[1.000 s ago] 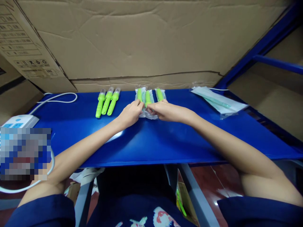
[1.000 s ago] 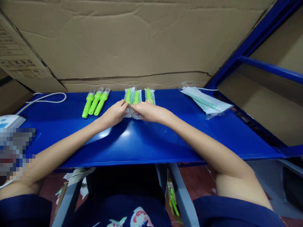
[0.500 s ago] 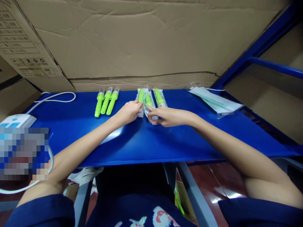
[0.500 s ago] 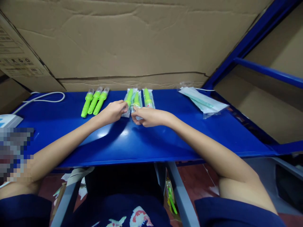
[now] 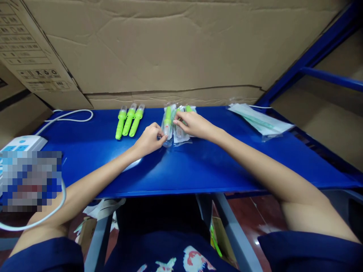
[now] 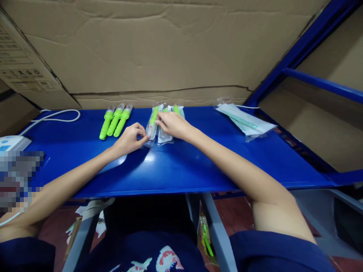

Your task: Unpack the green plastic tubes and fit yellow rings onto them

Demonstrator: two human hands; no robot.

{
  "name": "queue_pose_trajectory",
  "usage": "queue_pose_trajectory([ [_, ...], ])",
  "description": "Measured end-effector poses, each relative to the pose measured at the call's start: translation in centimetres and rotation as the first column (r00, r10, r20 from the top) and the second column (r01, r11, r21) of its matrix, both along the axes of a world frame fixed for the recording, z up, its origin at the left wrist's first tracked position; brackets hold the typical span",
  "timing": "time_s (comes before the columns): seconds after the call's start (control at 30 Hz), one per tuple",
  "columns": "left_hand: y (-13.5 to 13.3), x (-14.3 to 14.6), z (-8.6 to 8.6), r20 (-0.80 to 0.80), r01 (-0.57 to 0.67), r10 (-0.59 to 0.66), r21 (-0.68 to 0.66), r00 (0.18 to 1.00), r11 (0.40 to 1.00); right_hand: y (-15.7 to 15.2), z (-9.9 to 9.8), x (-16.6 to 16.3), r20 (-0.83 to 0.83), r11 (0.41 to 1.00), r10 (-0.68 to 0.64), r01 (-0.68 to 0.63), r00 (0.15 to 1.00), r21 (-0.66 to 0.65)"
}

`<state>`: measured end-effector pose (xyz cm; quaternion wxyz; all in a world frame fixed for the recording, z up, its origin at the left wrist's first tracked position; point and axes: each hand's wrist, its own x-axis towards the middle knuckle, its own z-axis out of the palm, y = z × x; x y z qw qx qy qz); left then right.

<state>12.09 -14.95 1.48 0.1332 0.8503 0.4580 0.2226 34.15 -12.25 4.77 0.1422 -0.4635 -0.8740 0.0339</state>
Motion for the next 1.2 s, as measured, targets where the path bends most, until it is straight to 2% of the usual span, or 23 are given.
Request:
queue_pose_trajectory([
  [0.13, -0.7, 0.2, -0.5, -0.138, -0.125, 0.124, 0.003, 0.983, 0.992, 2.6, -1.5, -0.8, 0.109, 0.995, 0.077, -0.083, 0.991, 0.058],
  [0.3, -1.3, 0.8, -0.7, -0.318, -0.249, 0.276, 0.122, 0.907, 0.961, 3.0, -2.4, -1.8, 0.189, 0.994, 0.098, -0.105, 0.977, 0.025],
  [0.47, -0.9, 0.6, -0.5, -0.379, -0.26, 0.346, 0.26, 0.858, 0.93, 2.8, -2.4, -2.2, 0.197, 0.996, 0.074, -0.081, 0.978, 0.032],
  [0.6, -0.7, 0.4, 0.2, -0.377, -0.222, 0.325, 0.29, 0.867, 0.931, 2.6, -2.3, -2.2, 0.179, 0.997, 0.068, -0.075, 0.981, 0.033],
  [0.7, -1.0, 0.1, 1.4, -0.26, -0.208, 0.303, 0.336, 0.917, 0.919, 2.3, -2.1, -2.2, 0.136, 0.995, 0.048, -0.059, 0.989, 0.076],
  [0.77, -1.5, -0.2, 2.8, -0.132, -0.197, 0.273, 0.416, 0.953, 0.888, 2.2, -1.9, -2.1, 0.078, 0.993, 0.047, -0.055, 0.996, 0.109],
  [0.97, -3.4, -1.1, 9.0, 0.213, -0.202, 0.101, 0.532, 0.972, 0.822, 3.2, -1.4, -1.7, -0.154, 0.981, 0.067, -0.037, 0.986, 0.188],
  [1.07, -2.9, -1.0, 11.4, 0.465, -0.282, -0.051, 0.617, 0.884, 0.735, 3.7, -1.5, -1.6, -0.289, 0.978, 0.134, -0.079, 0.948, 0.193],
  [1.1, -2.2, -1.0, 11.9, 0.504, -0.287, -0.114, 0.647, 0.856, 0.706, 3.7, -1.6, -1.7, -0.333, 0.978, 0.153, -0.094, 0.93, 0.188],
  [1.17, 0.1, -1.0, 12.6, 0.542, -0.351, -0.319, 0.795, 0.778, 0.494, 3.5, -1.6, -1.8, -0.416, 0.976, 0.184, -0.117, 0.891, 0.181],
  [1.2, 1.6, -1.2, 12.8, 0.559, -0.362, -0.332, 0.788, 0.76, 0.499, 3.3, -1.5, -2.0, -0.451, 0.975, 0.198, -0.129, 0.87, 0.179],
])
